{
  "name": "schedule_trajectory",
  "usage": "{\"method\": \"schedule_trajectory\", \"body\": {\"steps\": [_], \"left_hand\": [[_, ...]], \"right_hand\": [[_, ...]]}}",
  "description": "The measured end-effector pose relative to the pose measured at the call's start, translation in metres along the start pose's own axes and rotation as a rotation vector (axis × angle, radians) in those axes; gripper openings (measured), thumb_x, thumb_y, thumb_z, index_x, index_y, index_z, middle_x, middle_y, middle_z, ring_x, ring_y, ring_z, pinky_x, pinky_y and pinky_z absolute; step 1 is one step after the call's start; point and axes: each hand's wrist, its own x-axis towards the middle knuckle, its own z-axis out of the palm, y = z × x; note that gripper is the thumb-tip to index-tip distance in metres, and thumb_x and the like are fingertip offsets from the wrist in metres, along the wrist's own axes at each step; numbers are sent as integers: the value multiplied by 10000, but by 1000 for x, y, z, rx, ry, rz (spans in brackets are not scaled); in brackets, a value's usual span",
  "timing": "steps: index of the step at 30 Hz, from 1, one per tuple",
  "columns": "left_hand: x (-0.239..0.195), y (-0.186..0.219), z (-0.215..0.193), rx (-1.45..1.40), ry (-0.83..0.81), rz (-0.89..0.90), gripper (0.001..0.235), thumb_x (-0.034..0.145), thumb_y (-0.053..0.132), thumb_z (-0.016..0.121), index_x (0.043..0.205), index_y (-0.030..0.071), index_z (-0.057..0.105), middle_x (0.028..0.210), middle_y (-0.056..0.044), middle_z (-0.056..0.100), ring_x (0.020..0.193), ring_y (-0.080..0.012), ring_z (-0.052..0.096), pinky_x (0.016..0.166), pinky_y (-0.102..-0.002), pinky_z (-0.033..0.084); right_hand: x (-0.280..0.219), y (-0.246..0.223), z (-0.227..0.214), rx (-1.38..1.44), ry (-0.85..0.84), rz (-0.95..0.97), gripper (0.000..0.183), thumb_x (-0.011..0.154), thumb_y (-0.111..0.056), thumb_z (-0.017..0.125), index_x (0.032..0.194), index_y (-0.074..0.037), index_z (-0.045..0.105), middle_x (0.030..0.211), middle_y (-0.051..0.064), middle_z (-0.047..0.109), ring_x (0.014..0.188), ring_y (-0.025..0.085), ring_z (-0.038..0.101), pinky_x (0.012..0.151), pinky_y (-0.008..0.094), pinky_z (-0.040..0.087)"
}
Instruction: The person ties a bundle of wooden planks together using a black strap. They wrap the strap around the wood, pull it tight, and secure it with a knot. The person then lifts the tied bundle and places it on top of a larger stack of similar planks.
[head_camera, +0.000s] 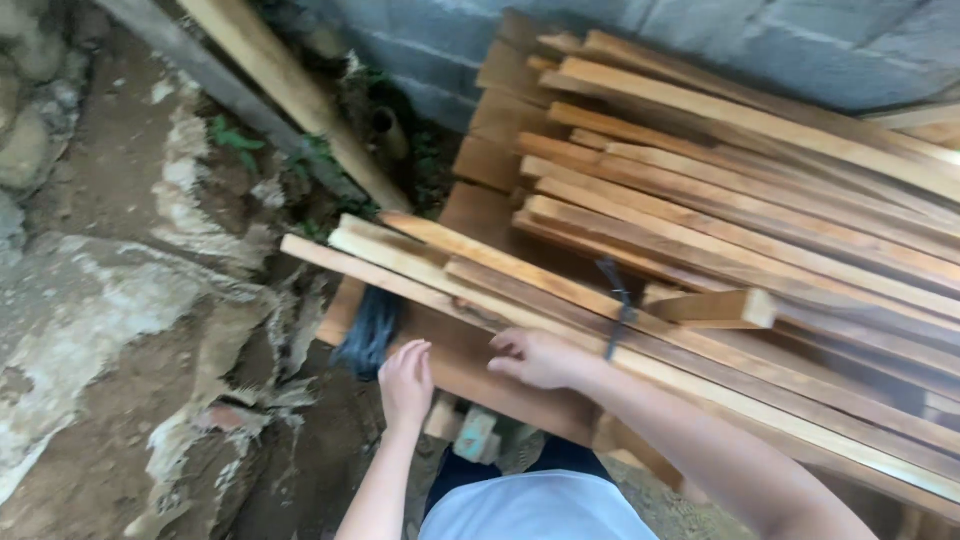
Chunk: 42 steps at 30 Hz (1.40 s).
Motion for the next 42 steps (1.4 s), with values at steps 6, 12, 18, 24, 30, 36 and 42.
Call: {"method": "schedule_trajectory", "body": {"steps": [6,12,18,24,30,36,42], "left_hand": [[7,-89,-3,-185,7,-329,147,997,287,627,1080,273,748,1002,49,738,922,-192,739,788,-329,592],[39,-100,-21,-289,-45,-245,157,973,164,640,1062,216,759,983,-37,725,943,-271,729,790,-368,601],[56,-121,-2,-327,-192,-216,161,994,256,623,1083,234,756,1000,-2,700,962,-234,729,795,-344,611],[57,-130,6,-273,-380,-231,220,1006,336,582,1158,256,721,1104,-13,666,989,-275,719,839,-401,620],[57,-132,11,-258,-451,-241,221,991,342,603,1171,270,710,1136,25,659,929,-237,747,780,-371,639],[68,-84,-17,25,-130,-99,91,937,370,616,954,309,681,880,98,593,810,-174,721,706,-340,554],[79,12,-14,-185,132,86,125,942,379,665,853,295,639,706,125,595,707,-163,696,613,-311,507]], "right_hand": [[82,-58,109,41,-114,-62,484,896,-438,712,1265,-126,684,1162,148,750,1097,359,713,927,467,608],[192,-43,215,382,329,276,472,913,-545,715,1240,-205,713,1058,57,792,1074,244,735,928,388,598],[252,-20,235,683,398,505,462,823,-473,820,1108,-111,786,895,121,790,730,210,778,606,332,644],[217,-34,218,671,366,410,343,863,-242,787,1153,-62,752,793,79,793,591,150,752,519,291,595],[144,-86,152,315,124,224,174,888,-145,596,993,-119,733,819,93,781,892,310,760,817,415,585],[109,-68,78,-3,-21,32,151,889,-113,562,839,-134,703,801,128,760,880,355,758,784,437,594],[66,-1,15,-5,85,89,40,862,-182,638,854,-157,668,729,5,729,793,207,765,731,334,596]]}}
